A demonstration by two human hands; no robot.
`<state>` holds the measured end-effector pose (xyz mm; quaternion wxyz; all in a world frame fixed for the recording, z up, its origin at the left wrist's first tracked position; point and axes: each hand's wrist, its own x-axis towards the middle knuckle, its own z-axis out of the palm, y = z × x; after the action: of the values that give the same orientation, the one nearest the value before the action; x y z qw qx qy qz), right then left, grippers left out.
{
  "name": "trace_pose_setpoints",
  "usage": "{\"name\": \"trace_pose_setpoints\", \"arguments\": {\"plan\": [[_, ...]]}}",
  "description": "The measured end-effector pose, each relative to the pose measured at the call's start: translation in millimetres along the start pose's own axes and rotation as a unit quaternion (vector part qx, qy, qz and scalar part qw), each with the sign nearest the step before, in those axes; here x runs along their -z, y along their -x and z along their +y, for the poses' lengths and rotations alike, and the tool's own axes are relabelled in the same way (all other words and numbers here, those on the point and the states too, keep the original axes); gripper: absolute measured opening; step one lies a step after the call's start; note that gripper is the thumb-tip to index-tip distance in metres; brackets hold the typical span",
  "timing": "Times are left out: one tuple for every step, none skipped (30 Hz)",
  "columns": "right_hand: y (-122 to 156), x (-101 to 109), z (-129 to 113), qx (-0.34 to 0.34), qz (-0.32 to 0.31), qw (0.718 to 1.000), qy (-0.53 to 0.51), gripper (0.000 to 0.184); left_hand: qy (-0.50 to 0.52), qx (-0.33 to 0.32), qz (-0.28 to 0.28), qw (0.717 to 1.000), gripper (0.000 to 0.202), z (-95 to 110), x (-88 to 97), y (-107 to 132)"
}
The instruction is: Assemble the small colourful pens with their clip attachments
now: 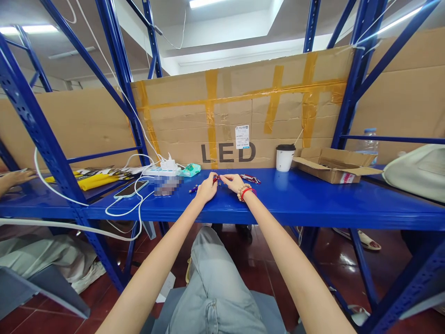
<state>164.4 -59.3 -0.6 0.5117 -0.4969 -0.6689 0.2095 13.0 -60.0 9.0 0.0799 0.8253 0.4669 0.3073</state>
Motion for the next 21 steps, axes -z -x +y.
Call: {"name": "trace_pose_setpoints", "arguments": {"plan": [[-0.6,0.1,1.0,0.003,0.004,1.000,0.002,0.061,0.007,0.002,0.002,1.000,0.029,0.1,0.3,0.2],[-1.3,0.4,1.9,0.008,0.016,1.000,0.005,0.061,0.013,0.002,0.003,1.000,0.030,0.0,0.3,0.4],[-2.0,0.6,2.7,0.013,0.034,0.999,0.008,0.060,0.018,0.000,0.004,1.000,0.031,-0.3,0.2,0.4],[-2.6,0.8,3.1,0.018,0.055,0.998,0.010,0.059,0.021,-0.002,0.004,1.000,0.032,-0.7,-0.1,0.4],[-2.9,1.0,3.3,0.022,0.071,0.997,0.014,0.057,0.023,-0.004,0.004,1.000,0.032,-1.2,-0.6,0.4],[-2.8,1.0,3.1,0.024,0.078,0.996,0.019,0.055,0.024,-0.005,0.003,1.000,0.031,-1.6,-1.0,0.3],[-2.5,1.0,2.6,0.025,0.074,0.997,0.026,0.053,0.024,-0.005,0.002,1.000,0.030,-1.9,-1.4,0.3],[-1.9,0.8,2.0,0.025,0.061,0.997,0.034,0.051,0.023,-0.003,0.000,1.000,0.029,-2.0,-1.7,0.3],[-1.2,0.5,1.2,0.025,0.047,0.998,0.041,0.050,0.022,0.000,-0.001,1.000,0.028,-1.9,-1.8,0.3],[-0.5,0.3,0.5,0.024,0.034,0.998,0.047,0.050,0.021,0.004,-0.002,1.000,0.027,-1.6,-1.7,0.3],[0.0,0.0,0.1,0.021,0.025,0.998,0.050,0.050,0.021,0.007,-0.003,1.000,0.026,-1.1,-1.5,0.4],[0.4,-0.2,-0.2,0.017,0.022,0.998,0.051,0.051,0.020,0.010,-0.004,1.000,0.025,-0.7,-1.2,0.4],[0.5,-0.3,-0.2,0.015,0.021,0.998,0.051,0.053,0.020,0.013,-0.005,1.000,0.024,-0.2,-0.8,0.4],[0.5,-0.2,0.1,0.014,0.020,0.998,0.052,0.054,0.019,0.016,-0.005,1.000,0.024,0.2,-0.5,0.4],[0.3,-0.1,0.5,0.016,0.020,0.998,0.055,0.055,0.018,0.018,-0.007,1.000,0.023,0.5,-0.3,0.3],[0.1,0.0,1.0,0.019,0.020,0.998,0.058,0.055,0.016,0.019,-0.008,1.000,0.023,0.7,-0.2,0.1],[-0.1,0.2,1.4,0.022,0.019,0.998,0.063,0.056,0.016,0.020,-0.010,1.000,0.023,0.7,-0.2,0.0],[-0.3,0.4,1.6,0.023,0.018,0.997,0.067,0.056,0.016,0.020,-0.011,1.000,0.022,0.7,-0.3,-0.1],[-0.4,0.5,1.6,0.023,0.016,0.997,0.070,0.057,0.018,0.020,-0.012,1.000,0.021,0.5,-0.4,-0.3],[-0.4,0.6,1.4,0.021,0.014,0.997,0.072,0.058,0.021,0.021,-0.010,1.000,0.021,0.3,-0.6,-0.4],[-0.3,0.7,1.0,0.020,0.011,0.997,0.071,0.058,0.025,0.022,-0.008,0.999,0.021,0.1,-0.7,-0.5]]}}
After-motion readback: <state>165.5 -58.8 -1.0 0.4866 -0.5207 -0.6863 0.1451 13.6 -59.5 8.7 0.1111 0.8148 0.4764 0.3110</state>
